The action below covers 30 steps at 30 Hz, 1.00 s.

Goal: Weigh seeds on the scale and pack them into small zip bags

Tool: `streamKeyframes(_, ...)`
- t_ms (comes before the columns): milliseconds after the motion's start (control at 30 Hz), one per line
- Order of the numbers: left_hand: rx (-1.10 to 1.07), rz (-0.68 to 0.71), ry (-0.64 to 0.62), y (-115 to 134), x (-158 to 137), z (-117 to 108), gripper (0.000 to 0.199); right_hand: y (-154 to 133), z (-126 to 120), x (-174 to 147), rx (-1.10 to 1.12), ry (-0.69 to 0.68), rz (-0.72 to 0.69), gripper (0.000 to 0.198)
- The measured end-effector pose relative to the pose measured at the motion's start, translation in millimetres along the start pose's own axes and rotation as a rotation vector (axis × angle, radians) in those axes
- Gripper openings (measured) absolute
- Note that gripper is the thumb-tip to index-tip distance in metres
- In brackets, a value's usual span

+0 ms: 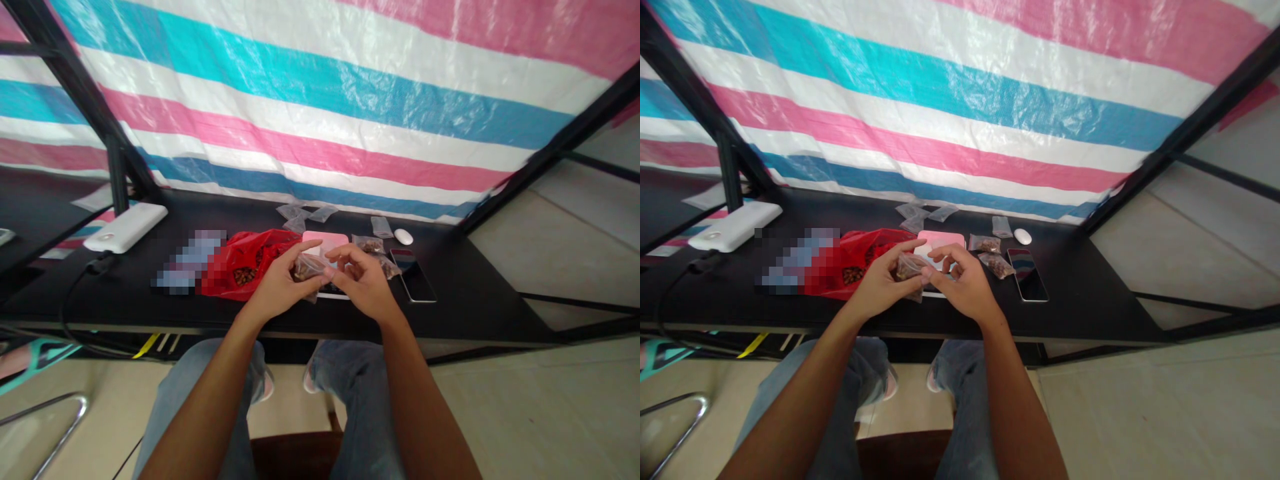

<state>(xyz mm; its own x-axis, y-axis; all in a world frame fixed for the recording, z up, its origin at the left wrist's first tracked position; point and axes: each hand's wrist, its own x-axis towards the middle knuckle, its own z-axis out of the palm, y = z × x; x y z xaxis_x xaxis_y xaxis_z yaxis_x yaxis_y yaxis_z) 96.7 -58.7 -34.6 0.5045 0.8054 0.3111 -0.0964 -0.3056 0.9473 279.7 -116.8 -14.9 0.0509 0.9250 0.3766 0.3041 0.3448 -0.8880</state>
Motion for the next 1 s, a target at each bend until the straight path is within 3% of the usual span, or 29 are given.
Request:
streamKeyframes(100, -0.001, -0.024, 0.045, 0.7, 0.5, -0.5, 0.073, 7.0, -0.8, 1.6, -0.008, -0.007, 0.017, 0.021)
streamKeyframes(267, -0.035, -0.082, 0.013, 1.3, 1.7, -2.8, 0.075, 11.5, 0.2, 3.9, 0.051, -0.008, 0.032, 0.026)
streamKeyframes(400, -0.048, -0.033, 0.026, 3.2, 2.3, -5.3, 0.040, 12.4, 3.2, 3.3, 0.075, 0.024, 0.073, 0.030)
streamKeyframes(467, -0.068, -0.013, 0.048, 4.9, 2.6, -6.1, 0.037, 14.1, 5.1, 2.8, 0.079, 0.038, 0.075, 0.032)
streamKeyframes(633, -0.076, 0.021, 0.151, 7.3, 3.6, -6.1, 0.044, 18.7, 6.8, 2.6, 0.063, 0.039, 0.019, 0.032)
streamKeyframes(1000, -0.150, -0.006, 0.262, 4.5, 4.1, -9.2, 0.035, 18.2, 3.1, 3.5, -0.010, 0.094, -0.123, 0.014)
